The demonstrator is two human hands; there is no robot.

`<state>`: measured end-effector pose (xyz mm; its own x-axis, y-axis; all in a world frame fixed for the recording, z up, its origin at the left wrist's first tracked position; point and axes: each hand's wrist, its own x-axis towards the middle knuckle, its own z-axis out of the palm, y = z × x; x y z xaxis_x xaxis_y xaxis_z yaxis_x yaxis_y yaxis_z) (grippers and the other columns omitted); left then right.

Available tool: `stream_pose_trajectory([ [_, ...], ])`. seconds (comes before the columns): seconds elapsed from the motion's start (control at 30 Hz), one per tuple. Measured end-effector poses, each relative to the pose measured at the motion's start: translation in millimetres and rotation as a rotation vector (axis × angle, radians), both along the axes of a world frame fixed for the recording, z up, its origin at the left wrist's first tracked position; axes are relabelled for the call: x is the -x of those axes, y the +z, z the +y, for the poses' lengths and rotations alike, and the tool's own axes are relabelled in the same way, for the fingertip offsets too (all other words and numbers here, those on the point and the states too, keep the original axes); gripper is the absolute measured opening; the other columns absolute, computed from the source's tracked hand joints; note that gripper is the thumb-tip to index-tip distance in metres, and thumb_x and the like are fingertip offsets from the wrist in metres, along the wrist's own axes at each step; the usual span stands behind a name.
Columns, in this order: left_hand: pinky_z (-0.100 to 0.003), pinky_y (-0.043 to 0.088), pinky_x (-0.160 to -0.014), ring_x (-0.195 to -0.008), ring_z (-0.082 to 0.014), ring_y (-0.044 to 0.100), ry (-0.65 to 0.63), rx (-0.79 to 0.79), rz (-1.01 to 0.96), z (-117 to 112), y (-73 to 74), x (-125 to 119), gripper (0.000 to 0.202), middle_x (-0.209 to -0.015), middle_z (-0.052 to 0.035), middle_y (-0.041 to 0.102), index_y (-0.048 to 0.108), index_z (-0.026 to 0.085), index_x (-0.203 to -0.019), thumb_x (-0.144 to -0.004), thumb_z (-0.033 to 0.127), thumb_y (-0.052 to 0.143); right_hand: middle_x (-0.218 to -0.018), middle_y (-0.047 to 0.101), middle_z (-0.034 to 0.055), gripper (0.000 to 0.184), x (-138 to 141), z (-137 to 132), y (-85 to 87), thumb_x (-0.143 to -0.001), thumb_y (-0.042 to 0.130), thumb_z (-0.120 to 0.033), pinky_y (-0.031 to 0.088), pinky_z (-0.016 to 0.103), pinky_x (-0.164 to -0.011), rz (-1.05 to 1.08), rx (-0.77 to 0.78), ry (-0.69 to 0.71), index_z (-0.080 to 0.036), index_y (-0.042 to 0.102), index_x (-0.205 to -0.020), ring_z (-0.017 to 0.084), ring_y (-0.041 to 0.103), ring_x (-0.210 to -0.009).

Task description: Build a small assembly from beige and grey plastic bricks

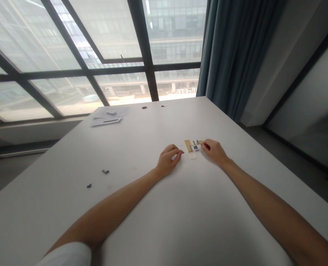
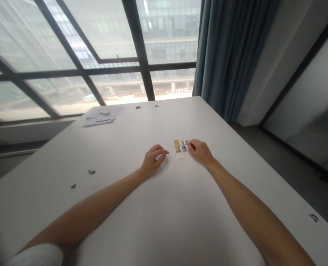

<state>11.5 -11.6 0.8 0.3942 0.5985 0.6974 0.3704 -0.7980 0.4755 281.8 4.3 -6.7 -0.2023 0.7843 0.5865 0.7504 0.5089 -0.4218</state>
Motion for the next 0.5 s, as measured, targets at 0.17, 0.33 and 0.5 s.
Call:
stream_pose_trajectory([
  [0.17,-0.031,0.048,-0.078,-0.084,-0.0164,0.059,-0.002,0.009,0.004,-0.8,0.3,0.1,0.023,-0.086,-0.0059,0.062,0.073,0.019,-0.096,-0.098,0.026,0.051,-0.066,0.058,0.0022,0.031,-4.8,0.5,1.7,-0.094,0.044,-0.029,0.035,0.028,-0.065,0.076,-0.097,-0.185,-0.019,0.054,-0.066,0.015,0.048,-0.063],
  [0.33,-0.030,0.048,-0.078,-0.083,-0.0161,0.059,-0.004,0.008,0.010,-2.1,2.9,-0.1,0.023,-0.085,-0.0056,0.062,0.073,0.019,-0.095,-0.098,0.025,0.051,-0.063,0.056,0.0016,0.031,-6.0,1.7,-1.2,-0.091,0.047,-0.031,0.028,0.028,-0.061,0.034,-0.061,-0.352,-0.019,0.053,-0.063,0.015,0.044,-0.061],
  [0.5,-0.031,0.049,-0.078,-0.084,-0.0164,0.060,0.003,0.011,0.029,-0.9,1.4,0.2,0.022,-0.085,-0.0055,0.062,0.073,0.019,-0.095,-0.097,0.024,0.052,-0.062,0.057,0.0023,0.032,-5.7,3.0,-1.0,-0.090,0.047,-0.033,0.024,0.028,-0.058,0.038,0.042,-0.471,-0.019,0.054,-0.062,0.015,0.042,-0.059],
])
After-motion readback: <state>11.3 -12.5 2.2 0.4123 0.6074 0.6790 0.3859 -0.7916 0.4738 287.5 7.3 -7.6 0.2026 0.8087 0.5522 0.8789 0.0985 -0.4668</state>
